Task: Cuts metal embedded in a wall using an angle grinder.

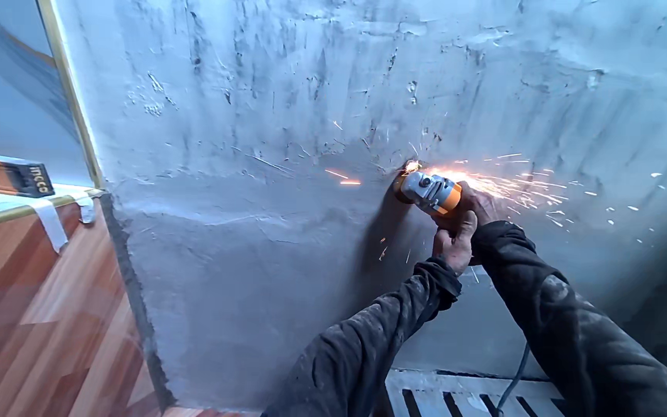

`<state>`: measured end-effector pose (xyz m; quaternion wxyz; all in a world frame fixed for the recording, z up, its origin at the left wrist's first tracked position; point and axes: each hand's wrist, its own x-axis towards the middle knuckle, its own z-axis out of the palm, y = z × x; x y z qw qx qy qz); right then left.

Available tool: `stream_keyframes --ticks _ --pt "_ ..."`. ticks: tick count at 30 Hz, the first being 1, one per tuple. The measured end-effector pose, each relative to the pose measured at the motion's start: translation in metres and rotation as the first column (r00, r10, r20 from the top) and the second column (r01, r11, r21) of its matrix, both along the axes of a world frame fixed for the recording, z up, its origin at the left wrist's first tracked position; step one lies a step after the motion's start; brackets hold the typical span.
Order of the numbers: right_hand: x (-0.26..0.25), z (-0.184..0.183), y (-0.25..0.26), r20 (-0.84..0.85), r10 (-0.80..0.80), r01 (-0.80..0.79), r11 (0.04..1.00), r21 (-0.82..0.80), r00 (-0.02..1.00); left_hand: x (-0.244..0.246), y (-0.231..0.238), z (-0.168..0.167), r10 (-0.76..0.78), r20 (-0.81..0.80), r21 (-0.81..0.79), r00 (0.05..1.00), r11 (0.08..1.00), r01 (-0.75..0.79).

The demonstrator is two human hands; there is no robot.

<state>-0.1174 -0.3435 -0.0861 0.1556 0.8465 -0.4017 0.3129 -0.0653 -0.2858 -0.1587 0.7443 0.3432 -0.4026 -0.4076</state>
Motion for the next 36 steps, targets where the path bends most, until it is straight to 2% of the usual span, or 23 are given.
stream_keyframes --ticks 4,10,16,20,22,24,27,31,34,36 --pt "0.0 0.002 0.005 0.018 0.011 -0.012 1.0 0.024 1.0 0.002 0.001 0.002 -0.006 0.017 0.013 1.0 1.0 0.006" --pt "-0.017 0.005 -0.001 0.016 -0.074 0.074 0.997 0.031 0.997 -0.011 -0.006 0.006 -0.039 0.037 0.025 0.999 0.999 0.038" --pt "-0.023 -0.004 -0.009 0.045 -0.052 0.052 0.999 0.015 0.998 -0.018 -0.003 0.001 -0.021 0.067 0.009 0.998 1.0 0.02" --pt "-0.031 -0.018 0.012 0.112 -0.079 0.067 0.992 0.109 0.991 -0.021 0.007 -0.014 0.048 0.226 -0.006 0.973 0.999 -0.047" --pt "-0.034 -0.035 0.017 0.196 -0.084 0.056 0.988 0.142 0.977 -0.02 0.014 -0.029 0.115 0.347 -0.044 0.931 0.993 -0.106" --pt "-0.035 -0.052 0.025 0.309 -0.066 0.014 0.986 0.165 0.949 -0.014 0.028 -0.038 0.111 0.445 -0.042 0.888 0.994 -0.104" --pt "-0.031 -0.077 0.043 0.502 -0.038 -0.068 0.979 0.192 0.864 0.003 0.055 -0.05 0.019 0.537 0.005 0.844 1.0 -0.026" --pt "-0.012 -0.11 0.063 0.736 0.002 -0.211 0.958 0.192 0.677 0.04 0.072 -0.075 -0.055 0.633 -0.028 0.772 0.995 0.093" --pt "0.006 -0.118 0.059 0.84 0.03 -0.248 0.961 0.125 0.541 0.072 0.07 -0.074 -0.115 0.697 -0.015 0.708 0.985 0.174" --pt "0.018 -0.122 0.06 0.913 0.022 -0.302 0.947 0.112 0.406 0.086 0.069 -0.069 -0.142 0.734 0.008 0.664 0.98 0.199"
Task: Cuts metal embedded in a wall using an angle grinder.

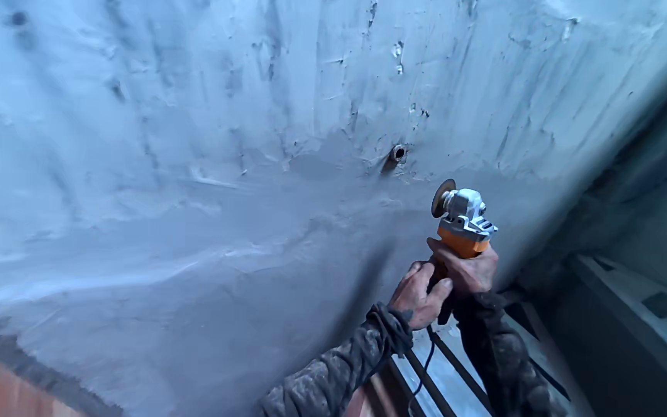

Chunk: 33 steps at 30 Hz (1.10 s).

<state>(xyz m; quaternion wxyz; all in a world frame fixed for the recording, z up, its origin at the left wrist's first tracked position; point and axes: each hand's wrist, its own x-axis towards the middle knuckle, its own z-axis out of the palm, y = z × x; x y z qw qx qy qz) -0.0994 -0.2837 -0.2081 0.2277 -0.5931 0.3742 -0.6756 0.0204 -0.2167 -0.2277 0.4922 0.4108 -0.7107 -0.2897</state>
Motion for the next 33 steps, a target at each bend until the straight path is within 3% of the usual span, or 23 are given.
stream_keyframes --ticks 3,6,11,14,16,18,20,24,27,30,33 --pt "0.009 -0.002 0.002 0.138 0.022 -0.031 0.997 0.066 0.99 0.012 0.002 0.008 -0.005 0.104 0.048 0.995 0.999 0.0" --pt "0.021 0.001 0.019 0.191 -0.081 0.02 0.953 0.303 0.978 0.014 0.017 0.014 0.047 0.28 0.215 0.959 0.97 -0.11" --pt "0.045 0.031 0.071 0.234 -0.194 -0.019 0.731 0.683 0.952 0.006 0.063 0.053 0.081 0.542 0.435 0.836 0.824 -0.362" --pt "0.059 0.068 0.105 0.278 -0.257 -0.088 0.569 0.818 0.926 0.011 0.096 0.082 0.169 0.594 0.41 0.786 0.778 -0.477" --pt "0.067 0.093 0.124 0.288 -0.271 -0.128 0.485 0.865 0.919 0.021 0.114 0.114 0.122 0.659 0.43 0.742 0.748 -0.505" --pt "0.075 0.113 0.146 0.322 -0.28 -0.178 0.437 0.882 0.904 0.032 0.132 0.148 0.032 0.727 0.467 0.686 0.71 -0.527" --pt "0.088 0.132 0.163 0.433 -0.273 -0.285 0.448 0.848 0.859 0.048 0.144 0.178 -0.011 0.746 0.489 0.666 0.688 -0.536" --pt "0.121 0.165 0.181 0.643 -0.265 -0.5 0.444 0.743 0.719 0.092 0.158 0.207 -0.009 0.805 0.409 0.593 0.732 -0.545" --pt "0.136 0.191 0.181 0.692 -0.261 -0.575 0.405 0.711 0.673 0.114 0.155 0.242 -0.021 0.813 0.394 0.581 0.755 -0.524" --pt "0.146 0.213 0.178 0.744 -0.225 -0.62 0.432 0.655 0.629 0.128 0.152 0.273 0.019 0.832 0.314 0.555 0.808 -0.499" --pt "0.153 0.232 0.168 0.804 -0.223 -0.674 0.449 0.587 0.551 0.136 0.137 0.307 -0.032 0.884 0.295 0.467 0.813 -0.502"
